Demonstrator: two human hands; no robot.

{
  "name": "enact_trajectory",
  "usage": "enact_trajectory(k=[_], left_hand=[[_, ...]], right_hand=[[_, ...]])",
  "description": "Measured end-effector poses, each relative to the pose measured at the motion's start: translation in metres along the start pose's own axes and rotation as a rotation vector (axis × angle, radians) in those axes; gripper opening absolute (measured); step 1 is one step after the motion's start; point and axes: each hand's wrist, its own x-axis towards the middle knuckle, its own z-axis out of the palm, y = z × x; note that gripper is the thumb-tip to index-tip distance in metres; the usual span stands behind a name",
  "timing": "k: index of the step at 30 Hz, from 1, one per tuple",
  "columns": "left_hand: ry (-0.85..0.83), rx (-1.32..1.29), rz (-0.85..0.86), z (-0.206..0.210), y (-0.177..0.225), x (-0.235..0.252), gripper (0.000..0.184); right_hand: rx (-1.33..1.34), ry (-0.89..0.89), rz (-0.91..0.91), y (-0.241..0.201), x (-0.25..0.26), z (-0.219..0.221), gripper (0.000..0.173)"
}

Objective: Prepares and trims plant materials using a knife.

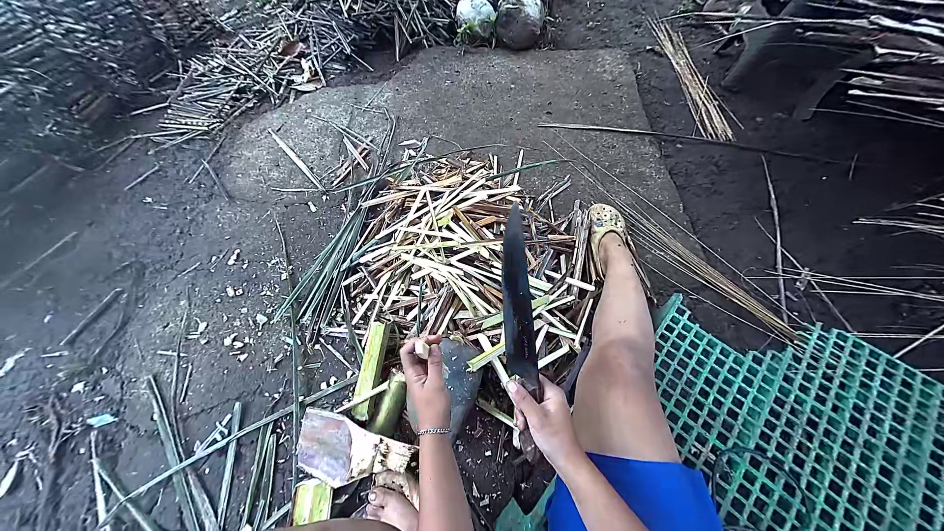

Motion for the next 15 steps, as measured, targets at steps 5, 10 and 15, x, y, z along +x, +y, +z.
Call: enact_trajectory(k=[5,10,15], left_hand=[[-0.062,0.145,-0.262,-0.006,-0.027,-0.009,0.034],[-0.175,0.224,-0.252,-0.010,-0.036,-0.015,0.027],[-0.218,0.220,-0.195,-0.015,-0.047,-0.016,0.017]], right_hand=[[-0.146,-0.133,-0.006,0.001,-0.003,0.002,0.021],[-0.207,-0.218,0.001,-0.005,-0.003,0.008,0.035],[-0.176,-0.312,-0.171,-0.017,0.006,0.012,0.049]])
